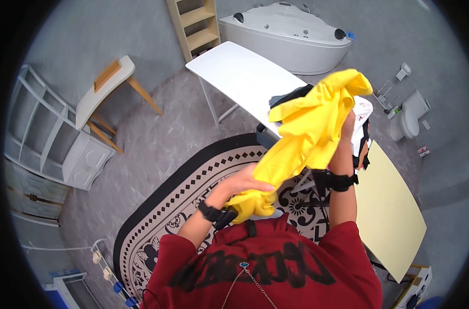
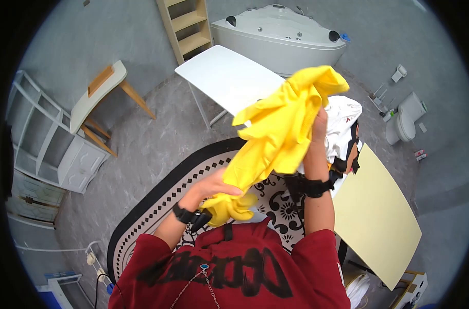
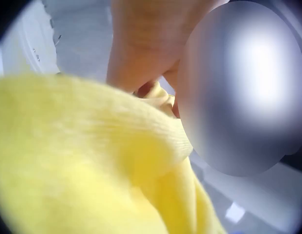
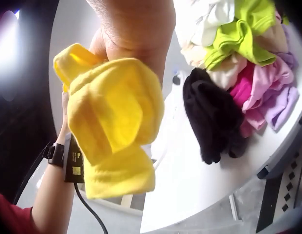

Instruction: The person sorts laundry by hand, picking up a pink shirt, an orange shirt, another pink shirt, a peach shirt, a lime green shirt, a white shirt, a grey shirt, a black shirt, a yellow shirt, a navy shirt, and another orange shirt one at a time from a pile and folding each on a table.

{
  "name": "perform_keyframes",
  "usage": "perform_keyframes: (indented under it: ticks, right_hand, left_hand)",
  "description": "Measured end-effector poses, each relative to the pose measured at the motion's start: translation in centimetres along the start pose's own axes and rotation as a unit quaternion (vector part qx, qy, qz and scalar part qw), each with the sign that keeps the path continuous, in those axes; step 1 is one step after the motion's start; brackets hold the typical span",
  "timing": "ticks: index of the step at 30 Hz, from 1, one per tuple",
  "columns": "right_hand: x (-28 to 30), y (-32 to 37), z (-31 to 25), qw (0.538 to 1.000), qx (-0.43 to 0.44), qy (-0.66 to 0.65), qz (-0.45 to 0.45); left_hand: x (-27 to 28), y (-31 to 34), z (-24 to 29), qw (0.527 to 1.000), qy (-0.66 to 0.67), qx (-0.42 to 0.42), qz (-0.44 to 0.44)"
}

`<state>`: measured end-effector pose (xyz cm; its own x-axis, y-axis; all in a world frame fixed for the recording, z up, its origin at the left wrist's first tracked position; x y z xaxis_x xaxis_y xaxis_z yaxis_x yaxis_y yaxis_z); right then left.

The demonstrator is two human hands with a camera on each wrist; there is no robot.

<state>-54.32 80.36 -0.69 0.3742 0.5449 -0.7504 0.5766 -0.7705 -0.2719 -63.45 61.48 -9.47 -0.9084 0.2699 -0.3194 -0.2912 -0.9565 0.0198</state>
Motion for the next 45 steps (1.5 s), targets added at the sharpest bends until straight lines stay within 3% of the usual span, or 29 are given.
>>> perform_keyframes:
  ticks: [2,4,5,6,7,8,9,12,13,14,15,17,18,20,21,25,27,28,29,31,32,33,34,35,36,41,43,44,45]
  right_hand:
    - [4.3,-1.0,-1.1,0.991,-0.026,0.094,0.091]
    - [8.7,-0.8,-1.9,0.958,0.026,0.233,0.165]
    - [10.5,0.3,-1.3,0.918,-0.014,0.337,0.207]
    - [11.4,0.8,-0.5,0.841,-0.092,0.49,0.21]
    - [10.9,1.3,1.0,0.764,-0.248,0.581,0.131]
    - [11.8,1.5,1.8,0.689,-0.154,0.707,0.039]
    - [10.1,1.4,2.4,0.72,-0.194,0.665,0.035]
    - [5.3,-1.6,5.9,0.901,-0.166,0.392,-0.085]
    - [3.4,-2.6,7.8,0.901,-0.142,0.387,-0.135]
    - [1.4,-3.6,9.3,0.827,-0.115,0.501,-0.229]
    - [2.3,-4.4,11.2,0.847,-0.142,0.483,-0.17]
    - [4.1,-6.0,14.6,0.888,-0.292,0.343,-0.096]
    - [5.5,-6.8,15.4,0.891,-0.281,0.347,-0.081]
    - [9.4,-7.9,16.9,0.972,-0.202,0.113,0.044]
    - [10.5,-8.2,16.9,0.976,-0.187,0.071,0.082]
    - [16.1,-6.6,15.6,0.94,-0.178,-0.067,0.285]
    - [18.1,-6.7,13.3,0.93,-0.051,-0.059,0.359]
    - [19.5,-6.8,13.4,0.923,-0.037,-0.081,0.375]
    - [21.1,-6.7,13.8,0.914,-0.024,-0.105,0.391]
    - [23.7,-3.7,12.1,0.789,-0.013,0.188,0.585]
    - [23.6,-3.0,11.6,0.751,-0.006,0.281,0.598]
    - [23.8,-2.3,12.2,0.745,0.008,0.281,0.605]
    - [23.2,-2.2,12.0,0.707,0.013,0.419,0.569]
    - [22.3,-2.5,12.2,0.653,0.013,0.546,0.526]
    - [21.4,-3.0,12.8,0.63,-0.009,0.608,0.484]
    - [18.6,-3.0,15.4,0.611,-0.033,0.683,0.399]
    - [17.3,-1.3,14.9,0.669,-0.098,0.58,0.454]
    - [17.2,0.1,14.7,0.663,-0.088,0.578,0.467]
    - [17.6,2.3,15.5,0.696,-0.099,0.517,0.488]
  left_hand:
    - [4.1,-0.6,2.7,0.992,-0.112,-0.002,0.055]
    - [6.9,-0.6,6.7,0.972,-0.204,-0.029,0.115]
    - [7.6,-0.6,8.9,0.95,-0.274,-0.037,0.144]
    - [8.0,-1.1,10.6,0.948,-0.274,-0.065,0.15]
    - [8.3,-1.7,11.9,0.945,-0.272,-0.092,0.157]
    - [8.4,-2.9,12.9,0.947,-0.269,-0.088,0.151]
    - [8.1,-4.5,14.3,0.943,-0.29,-0.101,0.126]
    - [9.0,-10.3,15.3,0.943,-0.294,-0.12,0.094]
    - [9.5,-12.3,15.3,0.947,-0.28,-0.123,0.094]
    - [9.9,-14.3,15.0,0.963,-0.225,-0.126,0.08]
    - [10.2,-16.3,14.8,0.975,-0.169,-0.126,0.064]
    - [10.8,-20.0,15.1,0.989,-0.053,-0.133,0.023]
    - [11.4,-22.0,15.1,0.992,0.002,-0.123,0.016]
    - [12.4,-25.6,14.7,0.993,0.062,-0.105,-0.007]
    - [13.0,-27.6,14.0,0.99,0.11,-0.084,-0.025]
    - [14.5,-34.8,12.1,0.979,0.137,-0.084,-0.129]
    - [15.0,-38.6,10.3,0.98,0.095,-0.067,-0.164]
    - [15.5,-41.0,8.9,0.976,-0.109,-0.112,-0.153]
    - [16.0,-42.5,6.8,0.929,-0.308,-0.156,-0.136]
    - [17.5,-44.2,0.7,0.913,-0.363,-0.113,-0.149]
    - [18.5,-45.4,-3.1,0.891,-0.421,-0.078,-0.149]
    - [19.7,-45.4,-8.4,0.872,-0.453,-0.043,-0.18]
    - [20.0,-44.6,-11.5,0.847,-0.479,-0.052,-0.224]
    - [20.4,-43.5,-12.8,0.816,-0.535,-0.053,-0.214]
    - [20.6,-42.6,-13.3,0.805,-0.554,-0.05,-0.206]
    - [19.9,-41.5,-11.9,0.783,-0.594,-0.029,-0.179]
    - [19.6,-40.6,-9.4,0.815,-0.558,-0.08,-0.131]
    - [19.2,-39.6,-7.6,0.823,-0.541,-0.131,-0.112]
    - [18.4,-37.9,-5.1,0.829,-0.521,-0.179,-0.093]
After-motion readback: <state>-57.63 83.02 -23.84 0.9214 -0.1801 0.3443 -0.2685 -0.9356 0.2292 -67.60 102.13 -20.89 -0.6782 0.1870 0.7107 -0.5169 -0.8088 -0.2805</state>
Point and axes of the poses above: each hand's wrist, its own y-axis away from the middle knuckle, its own x-axis out of the back of the hand, z = x × y, the point moved 8 cm from there along -y, towards the middle knuckle, and after that the axes turned 1 degree about y, right-handed, at the moved point
